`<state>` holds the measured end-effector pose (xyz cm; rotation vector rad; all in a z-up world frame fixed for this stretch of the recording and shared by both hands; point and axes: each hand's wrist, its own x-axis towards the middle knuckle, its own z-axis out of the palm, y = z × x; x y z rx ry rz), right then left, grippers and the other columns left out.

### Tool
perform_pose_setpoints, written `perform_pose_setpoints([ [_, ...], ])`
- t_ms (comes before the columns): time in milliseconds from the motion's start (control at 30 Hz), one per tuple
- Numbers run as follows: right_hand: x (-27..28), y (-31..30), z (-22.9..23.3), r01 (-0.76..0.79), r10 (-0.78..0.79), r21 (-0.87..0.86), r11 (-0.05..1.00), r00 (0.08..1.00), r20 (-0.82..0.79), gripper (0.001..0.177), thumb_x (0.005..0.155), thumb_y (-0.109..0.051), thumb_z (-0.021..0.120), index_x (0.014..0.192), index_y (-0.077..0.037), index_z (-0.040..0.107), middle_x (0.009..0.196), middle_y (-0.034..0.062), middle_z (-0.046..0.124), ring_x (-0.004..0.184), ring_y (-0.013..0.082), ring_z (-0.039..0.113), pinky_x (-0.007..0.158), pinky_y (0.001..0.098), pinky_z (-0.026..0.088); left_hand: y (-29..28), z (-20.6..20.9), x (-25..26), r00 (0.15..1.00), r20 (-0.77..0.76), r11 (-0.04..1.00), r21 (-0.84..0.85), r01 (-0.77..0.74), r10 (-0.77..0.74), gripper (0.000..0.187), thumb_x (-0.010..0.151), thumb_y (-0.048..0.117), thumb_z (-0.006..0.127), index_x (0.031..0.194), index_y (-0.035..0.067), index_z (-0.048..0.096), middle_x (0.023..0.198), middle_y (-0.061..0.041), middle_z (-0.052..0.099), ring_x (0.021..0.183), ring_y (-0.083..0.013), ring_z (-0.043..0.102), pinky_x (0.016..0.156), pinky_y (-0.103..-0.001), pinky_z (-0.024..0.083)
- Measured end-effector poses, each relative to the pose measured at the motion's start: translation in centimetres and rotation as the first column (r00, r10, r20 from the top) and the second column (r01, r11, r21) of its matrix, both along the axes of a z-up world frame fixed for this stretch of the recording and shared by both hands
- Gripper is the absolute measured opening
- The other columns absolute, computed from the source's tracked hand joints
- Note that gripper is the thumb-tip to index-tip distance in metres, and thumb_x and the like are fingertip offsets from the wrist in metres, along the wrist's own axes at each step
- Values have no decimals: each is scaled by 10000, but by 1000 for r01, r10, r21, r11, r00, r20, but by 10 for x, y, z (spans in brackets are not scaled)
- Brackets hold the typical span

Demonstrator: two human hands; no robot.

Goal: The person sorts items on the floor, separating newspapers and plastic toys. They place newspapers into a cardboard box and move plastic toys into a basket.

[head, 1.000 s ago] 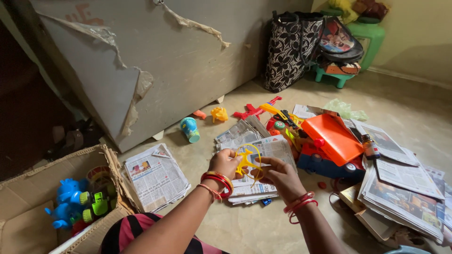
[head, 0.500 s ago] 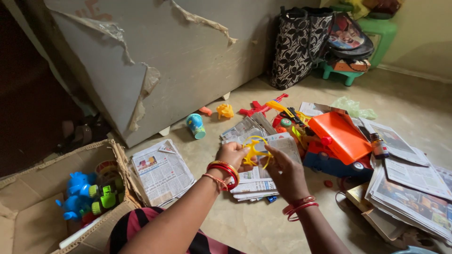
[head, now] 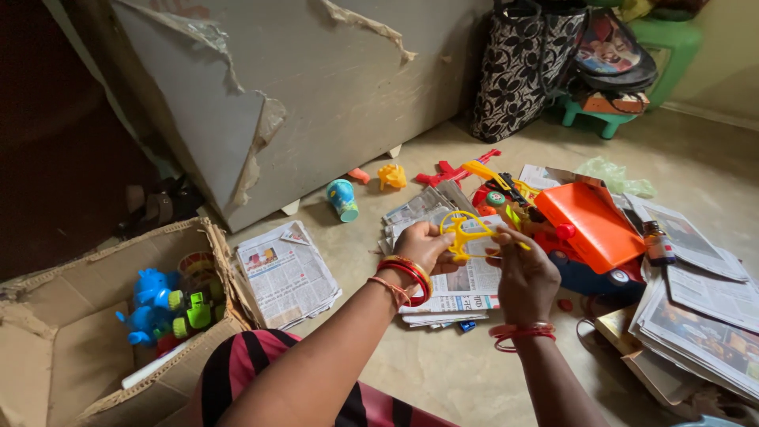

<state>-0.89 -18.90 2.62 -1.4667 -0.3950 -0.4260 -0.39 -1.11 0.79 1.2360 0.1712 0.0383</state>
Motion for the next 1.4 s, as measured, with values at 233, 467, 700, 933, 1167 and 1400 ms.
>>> perform_pose_setpoints([
  [233,1,0,-3,-46,54,74,996,993,-103,205,1016,-135,652,1136,12,731,949,82,758,803,121,732,720,273,626,-1,-8,-5,999,39,969,244,-26,17,297,949,167,666,1167,-3,558,945,-147,746,740,-200,762,641,-327,632],
  [467,-25,41,21,-2,18,-197,980,997,78,191,1007,-154,658,1087,-1,741,897,62,769,758,117,752,691,260,605,34,7,-39,996,19,945,317,78,-89,440,978,322,669,1240,-31,669,1010,-114,753,810,-144,746,648,-294,631],
  [700,-54,104,55,-56,117,-465,884,988,103,222,1000,-213,614,1075,-50,744,842,72,782,748,135,775,642,270,573,98,39,-101,990,-105,916,380,129,-96,531,834,429,782,1180,49,651,1021,-60,734,829,-142,730,674,-311,629],
  [933,-76,207,61,-282,355,-565,776,935,21,228,979,-215,627,1056,-56,772,831,55,783,743,112,777,668,272,588,186,36,-142,945,-2,568,799,-195,327,445,767,261,807,1140,89,637,1015,-161,779,901,-264,764,812,-366,580],
  [1167,-83,314,16,-712,597,-198,674,682,-422,227,959,-155,644,1095,2,736,934,95,789,775,168,764,693,305,620,294,2,-204,766,500,94,811,-578,404,390,715,78,753,1094,109,670,1114,-166,686,1077,-378,648,905,-445,531],
  [1400,-112,410,-41,-822,648,46,568,412,-640,187,947,-111,696,1055,35,742,896,127,774,711,193,722,662,329,617,367,-29,-270,718,598,-71,783,-617,355,466,675,33,775,1123,85,658,1139,-164,667,1071,-393,640,913,-452,525],
])
